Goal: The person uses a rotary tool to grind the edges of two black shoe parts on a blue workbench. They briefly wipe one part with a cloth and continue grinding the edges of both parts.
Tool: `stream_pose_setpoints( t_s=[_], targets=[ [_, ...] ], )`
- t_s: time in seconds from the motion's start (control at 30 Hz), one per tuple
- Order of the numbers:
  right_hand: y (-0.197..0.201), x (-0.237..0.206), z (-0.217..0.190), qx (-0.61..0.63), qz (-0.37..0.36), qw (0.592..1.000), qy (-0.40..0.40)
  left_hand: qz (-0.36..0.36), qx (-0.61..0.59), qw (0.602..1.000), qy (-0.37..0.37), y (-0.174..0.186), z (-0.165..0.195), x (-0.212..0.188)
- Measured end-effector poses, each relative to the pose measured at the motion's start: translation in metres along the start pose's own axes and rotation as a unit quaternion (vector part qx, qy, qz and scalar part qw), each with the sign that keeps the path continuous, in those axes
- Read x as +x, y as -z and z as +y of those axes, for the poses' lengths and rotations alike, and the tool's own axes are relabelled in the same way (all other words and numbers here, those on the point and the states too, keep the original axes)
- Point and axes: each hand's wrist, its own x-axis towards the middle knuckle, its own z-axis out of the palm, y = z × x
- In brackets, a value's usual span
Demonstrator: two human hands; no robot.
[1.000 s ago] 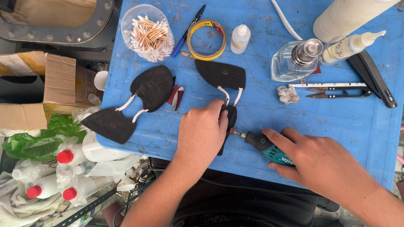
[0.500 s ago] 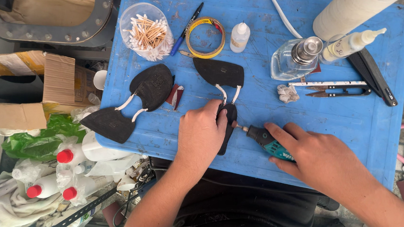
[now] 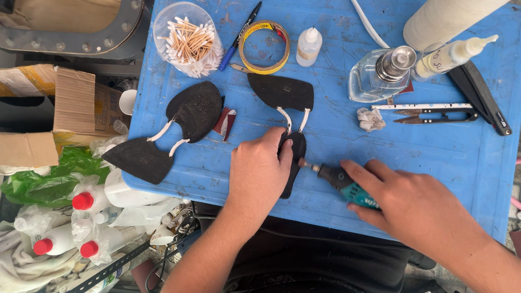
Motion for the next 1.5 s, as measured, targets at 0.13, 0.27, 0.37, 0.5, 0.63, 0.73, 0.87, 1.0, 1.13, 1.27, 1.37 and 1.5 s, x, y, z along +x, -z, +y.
stream_pose_setpoints(
  t_s=[0.13, 0.27, 0.37, 0.5, 0.63, 0.73, 0.87, 1.0, 1.13, 1.27, 1.37, 1.5],
  targets=[
    [0.001, 0.0005, -0.0007, 0.008, 0.007, 1.0, 0.022, 0.025, -0.015, 0.999, -0.016, -0.0004, -0.0002, 0.0004],
    [0.0001, 0.0002, 0.0006, 0.001, 0.003, 1.0, 0.01, -0.002, -0.015, 1.0, 0.006, -0.001, 0.0, 0.0003],
    [-0.0015, 0.0004, 0.002, -0.004, 0.004, 1.0, 0.001, 0.017, -0.018, 1.0, -0.009, -0.0009, 0.0001, -0.0007],
    [-0.0038, -0.001, 0.0029, 0.006, 0.012, 1.0, 0.019, 0.014, -0.026, 1.0, 0.001, -0.0016, 0.0, -0.0001],
    [-0.0055, -0.0011, 0.0039, -0.003, -0.01, 1.0, -0.008, 0.03, -0.031, 0.999, -0.005, -0.002, -0.0008, -0.0009],
    [-0.0059, -0.0014, 0.0046, 0.002, -0.031, 1.0, 0.004, 0.035, -0.035, 0.999, -0.003, -0.0026, -0.0011, -0.0026],
    [-0.0049, -0.0024, 0.005, -0.023, -0.017, 0.999, -0.017, 0.037, -0.036, 0.999, 0.001, -0.0032, -0.0011, -0.0056],
    [-0.0044, -0.0029, 0.0029, -0.001, 0.0, 1.0, 0.021, 0.04, -0.047, 0.998, 0.002, -0.0039, -0.001, -0.0053],
    [-0.003, -0.003, 0.0025, -0.024, -0.01, 0.999, -0.032, 0.036, -0.047, 0.998, 0.0, -0.0038, -0.0005, -0.0057],
    [-0.0022, -0.0038, 0.0029, -0.005, -0.002, 1.0, 0.022, 0.046, -0.051, 0.998, -0.008, -0.0032, -0.0003, -0.0068],
    [-0.0025, -0.0043, 0.0026, -0.007, 0.011, 1.0, 0.005, 0.039, -0.048, 0.998, -0.006, -0.0038, -0.0003, -0.0064],
    [-0.0021, -0.0041, 0.004, -0.02, -0.003, 1.0, 0.003, 0.043, -0.046, 0.998, -0.013, -0.0049, -0.0005, -0.0058]
  ],
)
